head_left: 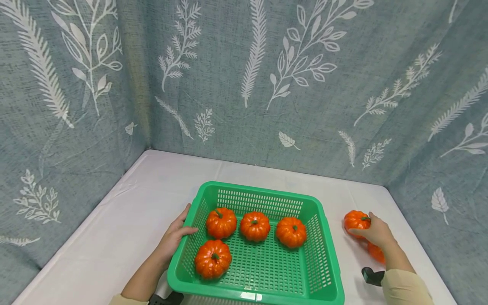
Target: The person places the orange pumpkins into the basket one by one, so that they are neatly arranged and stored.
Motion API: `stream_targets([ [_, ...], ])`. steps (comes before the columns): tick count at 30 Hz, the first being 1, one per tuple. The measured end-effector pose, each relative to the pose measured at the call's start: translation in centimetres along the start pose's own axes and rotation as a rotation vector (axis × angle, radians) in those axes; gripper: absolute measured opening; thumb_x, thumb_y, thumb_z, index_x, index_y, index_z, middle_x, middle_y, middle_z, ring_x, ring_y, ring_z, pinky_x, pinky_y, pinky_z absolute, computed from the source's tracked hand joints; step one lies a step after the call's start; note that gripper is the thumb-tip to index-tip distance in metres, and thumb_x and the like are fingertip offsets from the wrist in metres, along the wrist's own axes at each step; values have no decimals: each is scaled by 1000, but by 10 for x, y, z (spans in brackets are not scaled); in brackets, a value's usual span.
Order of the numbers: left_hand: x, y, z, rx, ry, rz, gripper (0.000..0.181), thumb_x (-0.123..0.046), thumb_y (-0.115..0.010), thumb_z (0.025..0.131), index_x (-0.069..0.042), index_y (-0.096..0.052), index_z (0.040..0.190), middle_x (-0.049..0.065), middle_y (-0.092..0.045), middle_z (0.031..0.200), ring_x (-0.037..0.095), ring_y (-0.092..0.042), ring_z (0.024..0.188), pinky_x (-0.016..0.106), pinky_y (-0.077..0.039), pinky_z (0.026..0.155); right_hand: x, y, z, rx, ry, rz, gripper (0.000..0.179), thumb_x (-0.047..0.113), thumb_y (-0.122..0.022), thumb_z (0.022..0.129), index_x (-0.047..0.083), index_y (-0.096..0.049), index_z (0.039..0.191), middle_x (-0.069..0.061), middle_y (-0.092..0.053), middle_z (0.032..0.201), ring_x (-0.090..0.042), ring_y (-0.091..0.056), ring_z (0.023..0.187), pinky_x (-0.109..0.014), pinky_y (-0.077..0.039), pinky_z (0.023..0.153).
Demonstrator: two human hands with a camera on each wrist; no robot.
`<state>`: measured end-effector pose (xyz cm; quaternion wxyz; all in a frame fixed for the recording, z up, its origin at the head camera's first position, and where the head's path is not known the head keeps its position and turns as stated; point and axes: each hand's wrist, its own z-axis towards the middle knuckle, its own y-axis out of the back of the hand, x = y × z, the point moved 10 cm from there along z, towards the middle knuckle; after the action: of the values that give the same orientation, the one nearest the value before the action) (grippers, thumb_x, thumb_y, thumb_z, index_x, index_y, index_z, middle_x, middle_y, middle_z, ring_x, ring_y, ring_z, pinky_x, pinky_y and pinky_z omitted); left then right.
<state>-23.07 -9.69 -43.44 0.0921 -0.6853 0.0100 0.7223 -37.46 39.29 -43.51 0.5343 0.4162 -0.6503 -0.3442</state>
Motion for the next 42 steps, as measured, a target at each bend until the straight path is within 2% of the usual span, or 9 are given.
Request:
stream_targets([
  [9, 0, 0, 1, -5, -1, 12, 76, -1, -38, 89, -7, 12, 146, 9, 12, 153, 32, 0, 139, 37, -19, 105, 1, -1, 0, -31, 6, 7, 96, 33, -70, 77, -20, -15, 135, -43, -27, 130, -53, -34, 114, -63, -28, 99],
  [16, 1, 0, 1, 2, -1, 5, 77, -1, -39, 88, -6, 12, 146, 9, 11, 153, 31, -1, 139, 36, -19, 105, -4, -5, 2, -31, -39, 58, 93, 27, -70, 77, -18, -15, 136, -41, -27, 131, -51, -33, 114, -62, -27, 101],
  [26, 0, 0, 1, 7, -8, 12, 75, -1, -37, 89, -6, 12, 146, 8, 11, 153, 30, 1, 139, 37, -17, 106, 3, -2, 1, -84, 31, 20, 90, 30, -71, 76, -20, -23, 133, -41, -33, 129, -50, -38, 111, -61, -31, 98],
  [32, 1, 0, 0, 2, 2, 17, 76, -2, -39, 89, -7, 11, 146, 8, 9, 154, 30, -1, 139, 34, -19, 105, 6, -2, 0, -87, 29, 18, 91, 32, -72, 76, -20, -23, 133, -40, -34, 129, -49, -39, 111, -61, -32, 98],
  [36, 1, 1, 0, -3, 4, 27, 76, -2, -40, 88, -7, 10, 146, 8, 8, 154, 30, -2, 139, 31, -21, 104, 11, 2, 0, -101, 50, 4, 91, 33, -72, 76, -20, -25, 133, -41, -35, 128, -50, -39, 111, -61, -33, 98],
  [42, 1, 1, 1, -3, -4, 21, 76, -2, -39, 88, -6, 10, 146, 8, 9, 154, 30, 0, 139, 32, -20, 105, 21, 12, -3, -136, 86, 0, 88, 30, -72, 76, -21, -27, 131, -41, -37, 126, -50, -41, 108, -60, -35, 96],
])
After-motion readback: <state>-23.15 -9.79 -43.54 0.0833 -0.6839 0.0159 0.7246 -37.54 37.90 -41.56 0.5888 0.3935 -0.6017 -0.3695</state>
